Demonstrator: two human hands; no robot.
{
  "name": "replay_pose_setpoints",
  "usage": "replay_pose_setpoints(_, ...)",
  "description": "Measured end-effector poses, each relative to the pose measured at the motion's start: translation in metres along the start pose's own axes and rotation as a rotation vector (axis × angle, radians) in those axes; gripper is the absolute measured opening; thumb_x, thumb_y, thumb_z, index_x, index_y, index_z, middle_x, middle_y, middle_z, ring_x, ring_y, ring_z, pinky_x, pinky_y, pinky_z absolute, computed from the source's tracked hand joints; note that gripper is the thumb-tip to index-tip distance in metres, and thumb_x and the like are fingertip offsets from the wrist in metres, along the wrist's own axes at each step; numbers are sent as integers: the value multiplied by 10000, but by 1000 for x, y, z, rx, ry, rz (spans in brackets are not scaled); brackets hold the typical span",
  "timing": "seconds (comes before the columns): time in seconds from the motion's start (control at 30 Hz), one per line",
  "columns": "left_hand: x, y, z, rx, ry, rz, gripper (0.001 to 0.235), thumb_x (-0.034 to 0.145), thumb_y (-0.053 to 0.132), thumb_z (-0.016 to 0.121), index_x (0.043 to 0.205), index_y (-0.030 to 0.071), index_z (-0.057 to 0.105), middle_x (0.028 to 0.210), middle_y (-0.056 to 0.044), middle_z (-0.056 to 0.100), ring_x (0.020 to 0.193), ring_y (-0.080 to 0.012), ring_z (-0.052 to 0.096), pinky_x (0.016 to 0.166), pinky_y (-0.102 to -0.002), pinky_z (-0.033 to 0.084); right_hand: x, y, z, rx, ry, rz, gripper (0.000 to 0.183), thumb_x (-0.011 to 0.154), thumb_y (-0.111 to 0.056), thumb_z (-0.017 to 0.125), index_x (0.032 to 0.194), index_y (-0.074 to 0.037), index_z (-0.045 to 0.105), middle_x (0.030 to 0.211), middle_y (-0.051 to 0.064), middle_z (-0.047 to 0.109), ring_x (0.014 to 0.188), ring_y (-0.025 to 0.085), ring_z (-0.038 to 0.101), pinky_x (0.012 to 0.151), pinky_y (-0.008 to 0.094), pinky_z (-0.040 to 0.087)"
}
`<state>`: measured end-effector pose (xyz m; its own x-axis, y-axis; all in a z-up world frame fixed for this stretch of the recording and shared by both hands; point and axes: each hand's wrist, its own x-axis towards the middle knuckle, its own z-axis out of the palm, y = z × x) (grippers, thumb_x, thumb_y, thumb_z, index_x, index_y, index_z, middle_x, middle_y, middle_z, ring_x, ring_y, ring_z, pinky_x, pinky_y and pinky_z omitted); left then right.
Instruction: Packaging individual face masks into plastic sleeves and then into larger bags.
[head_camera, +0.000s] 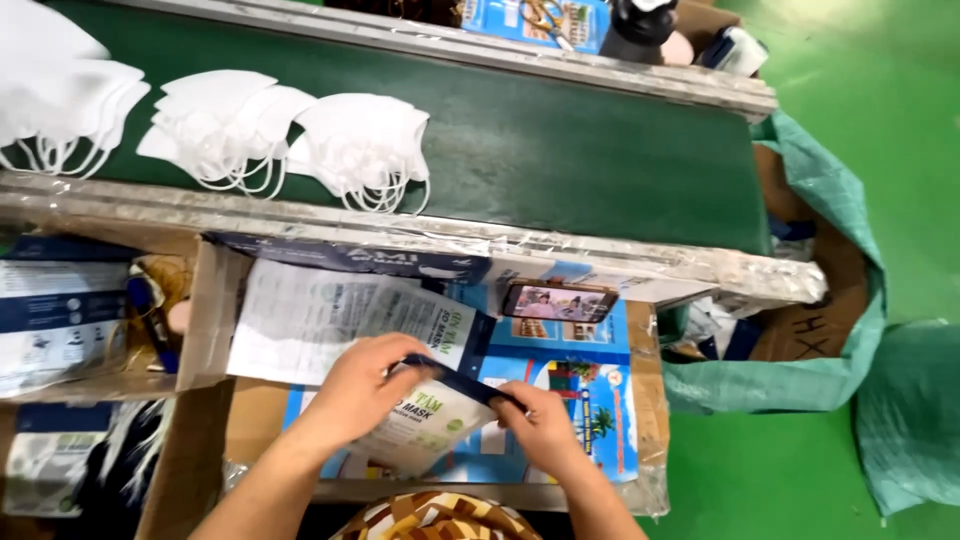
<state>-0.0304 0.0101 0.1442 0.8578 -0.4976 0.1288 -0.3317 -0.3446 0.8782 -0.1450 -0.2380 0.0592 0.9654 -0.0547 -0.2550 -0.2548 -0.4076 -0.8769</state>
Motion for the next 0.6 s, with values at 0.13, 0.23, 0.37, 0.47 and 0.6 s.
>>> replay_pose_setpoints(0.13, 1, 2, 15, -21, -154, -39, 124, 816, 175, 752, 900, 83, 746, 866, -76, 729, 821, -301, 690, 716, -408, 522, -3, -40, -3, 19, 32, -206, 210, 892, -106, 695, 1085, -26, 716, 902, 123, 732, 814, 222, 688, 697, 343, 546)
replay_pose_setpoints(0.23, 2, 2, 27, 29, -164, 41, 102, 808, 166, 756, 860, 81, 732, 830, -73, 713, 815, -319, 663, 726, -423, 497, 3, -45, 2, -42, 85, -320, 219, 875, -100, 704, 1086, -39, 709, 943, 110, 722, 835, 210, 685, 709, 331, 544)
replay_pose_setpoints(0.37, -4, 4, 26, 94, -98, 96, 117, 812, 167, 768, 846, 68, 715, 840, -78, 699, 845, -345, 621, 755, -430, 467, 7, -37, 11, -31, 69, -97, 117, 894, -116, 706, 998, -63, 719, 815, 78, 717, 706, 206, 675, 659, 323, 531)
replay_pose_setpoints(0.47, -6, -1, 20, 110, -145, 95, 107, 822, 162, 758, 859, 71, 715, 865, -71, 712, 879, -330, 642, 796, -424, 469, 10, -42, 2, -42, -60, -72, 109, 907, -119, 718, 1002, -65, 722, 805, 83, 704, 730, 202, 659, 677, 315, 522)
replay_pose_setpoints(0.6, 23, -15, 12, 20, -159, 146, 150, 825, 174, 759, 922, 74, 704, 940, -78, 719, 952, -310, 676, 861, -405, 502, 20, 9, -17, 46, -117, -387, 132, 909, -52, 690, 1033, -21, 719, 969, 105, 726, 878, 205, 691, 774, 322, 535)
